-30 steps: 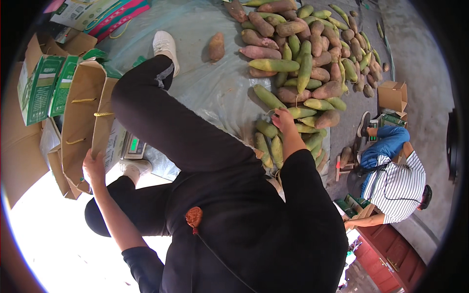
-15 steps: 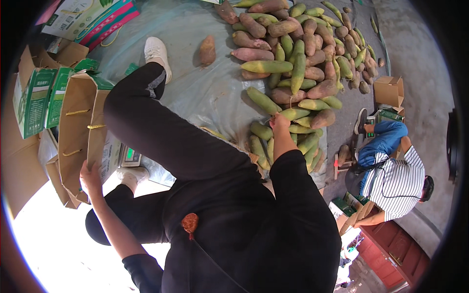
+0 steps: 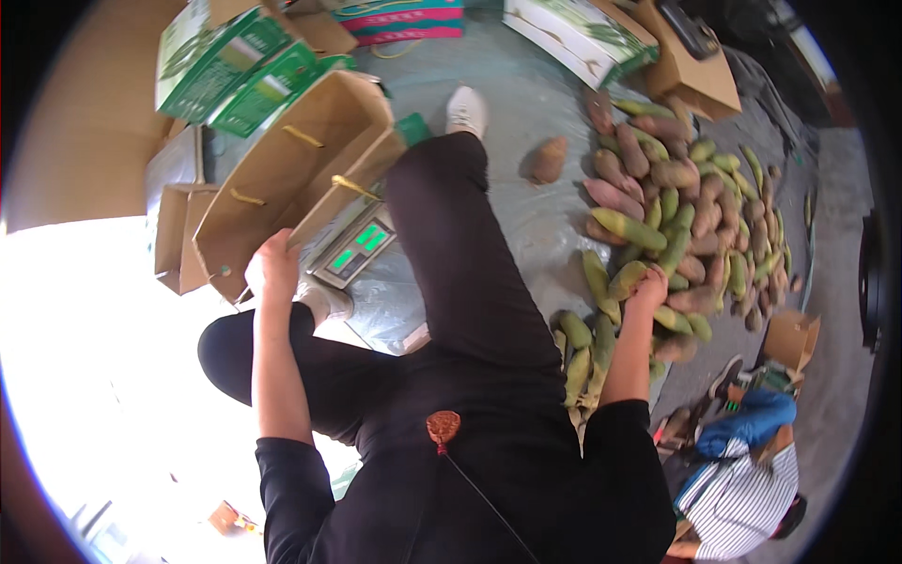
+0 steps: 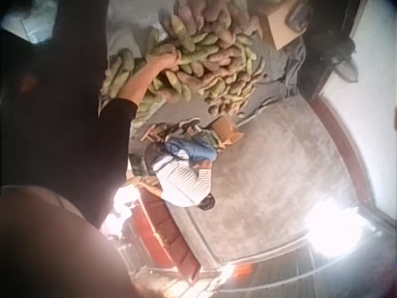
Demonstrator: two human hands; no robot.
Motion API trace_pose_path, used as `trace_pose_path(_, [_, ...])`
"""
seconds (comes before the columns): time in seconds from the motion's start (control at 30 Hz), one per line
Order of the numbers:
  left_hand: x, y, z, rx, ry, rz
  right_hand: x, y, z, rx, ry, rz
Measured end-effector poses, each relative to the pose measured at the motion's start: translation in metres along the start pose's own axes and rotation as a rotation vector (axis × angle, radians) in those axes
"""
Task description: Sort vegetables and pack them into cardboard boxes for shipping.
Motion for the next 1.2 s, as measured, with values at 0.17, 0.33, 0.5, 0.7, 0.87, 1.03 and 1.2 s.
trace_pose_path(0.17, [0.003, 0.002, -0.003, 0.060, -0.040, -0.040, 0.100, 0.116, -0.090, -0.090, 0.375, 0.112])
trace_pose_path(0.33, [-0.002, -0.002, -0.006, 0.046, -0.043, -0.054, 0.209, 0.258, -0.240, -0.426, 0.886, 0.120])
trace_pose_path(0.5, [-0.001, -0.004, -0.006, 0.079, -0.041, -0.061, 0.292, 0.321, -0.369, -0.574, 1.343, 0.134])
trace_pose_path(0.7, [0.003, 0.011, -0.002, -0.016, 0.016, 0.082, 0.393, 0.267, -0.512, -1.153, 1.498, -0.092])
trace_pose_path(0.87, [0.006, -0.004, 0.005, 0.029, -0.008, 0.044, 0.448, 0.164, -0.563, -1.115, 1.475, -0.644])
trace_pose_path(1.03, [0.006, 0.010, 0.004, 0.014, -0.061, 0.038, 0.457, 0.113, -0.553, -1.319, 1.430, -1.066])
trace_pose_path(1.2, [0.002, -0.009, 0.004, 0.124, -0.035, -0.022, 0.399, 0.201, -0.497, -1.287, 1.365, -0.541])
Point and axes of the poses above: each hand's wrist, its own z-axis towards the middle knuckle, its own x-axis out of the palm, y = z × x, the point moved 9 cm from there along z, towards the middle knuckle, and after that the axes turned 6 degrees about -z, right-handed, at the moved point
